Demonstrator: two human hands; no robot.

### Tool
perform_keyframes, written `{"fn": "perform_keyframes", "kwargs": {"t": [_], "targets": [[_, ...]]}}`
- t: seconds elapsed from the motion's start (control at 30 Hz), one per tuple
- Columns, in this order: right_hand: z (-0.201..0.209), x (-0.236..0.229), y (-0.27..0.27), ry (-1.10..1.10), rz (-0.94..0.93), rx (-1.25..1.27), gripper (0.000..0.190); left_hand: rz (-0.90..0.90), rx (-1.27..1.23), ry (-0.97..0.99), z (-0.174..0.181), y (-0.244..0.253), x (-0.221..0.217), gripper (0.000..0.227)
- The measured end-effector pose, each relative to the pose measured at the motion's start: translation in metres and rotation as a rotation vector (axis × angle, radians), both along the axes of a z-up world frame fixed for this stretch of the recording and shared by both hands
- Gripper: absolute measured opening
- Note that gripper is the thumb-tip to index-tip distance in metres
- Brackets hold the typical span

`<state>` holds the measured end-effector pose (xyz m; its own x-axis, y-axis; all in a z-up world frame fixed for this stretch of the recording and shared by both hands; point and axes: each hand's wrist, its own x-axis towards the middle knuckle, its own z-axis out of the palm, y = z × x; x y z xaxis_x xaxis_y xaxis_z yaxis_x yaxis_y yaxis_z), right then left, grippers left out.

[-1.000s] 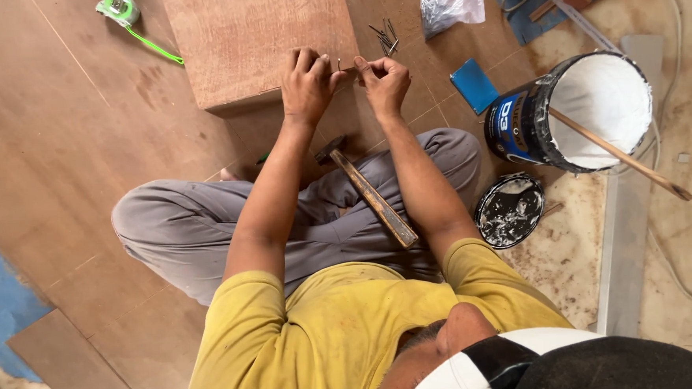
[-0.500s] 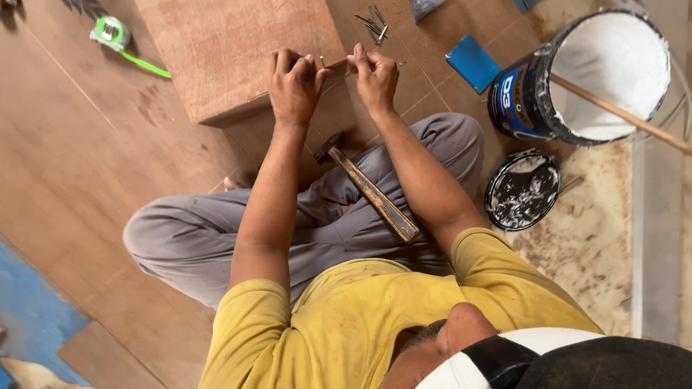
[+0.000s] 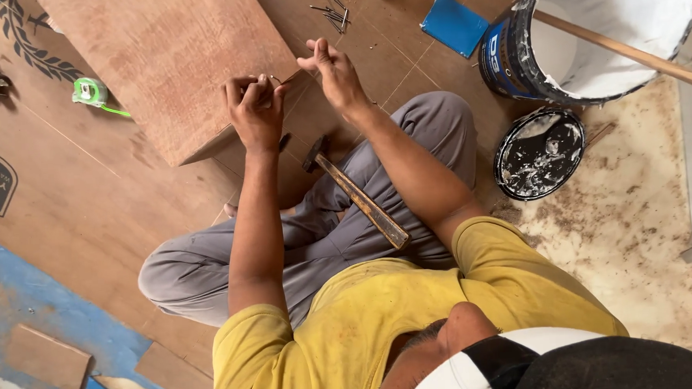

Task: The person paints a thin wooden strip white using a brush and a bucket of paint. They then place a larger wooden panel on top of a box-like structure and hammer nails into it to secure the panel.

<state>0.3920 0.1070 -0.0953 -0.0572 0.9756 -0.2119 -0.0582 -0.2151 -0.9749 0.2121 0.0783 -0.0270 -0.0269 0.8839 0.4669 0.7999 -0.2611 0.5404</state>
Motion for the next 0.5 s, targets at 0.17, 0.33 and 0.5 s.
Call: {"fn": "perform_keyframes", "kwargs": {"t": [0.17, 0.33, 0.5], "targets": [[0.026, 0.028, 0.005, -0.130, 0.062, 0.036, 0.095, -0.003, -0.036, 0.005, -0.008, 0.003, -0.002, 0.033], [0.105, 0.027, -0.078, -0.886, 0.417, 0.094, 0.061, 0.001, -0.059, -0.058, -0.003, 0.000, -0.008, 0.029], [0.157, 0.013, -0.172, -1.145, 0.968, -0.062, 0.069, -0.055, -0.031, -0.098, 0.006, -0.002, -0.015, 0.024]]}}
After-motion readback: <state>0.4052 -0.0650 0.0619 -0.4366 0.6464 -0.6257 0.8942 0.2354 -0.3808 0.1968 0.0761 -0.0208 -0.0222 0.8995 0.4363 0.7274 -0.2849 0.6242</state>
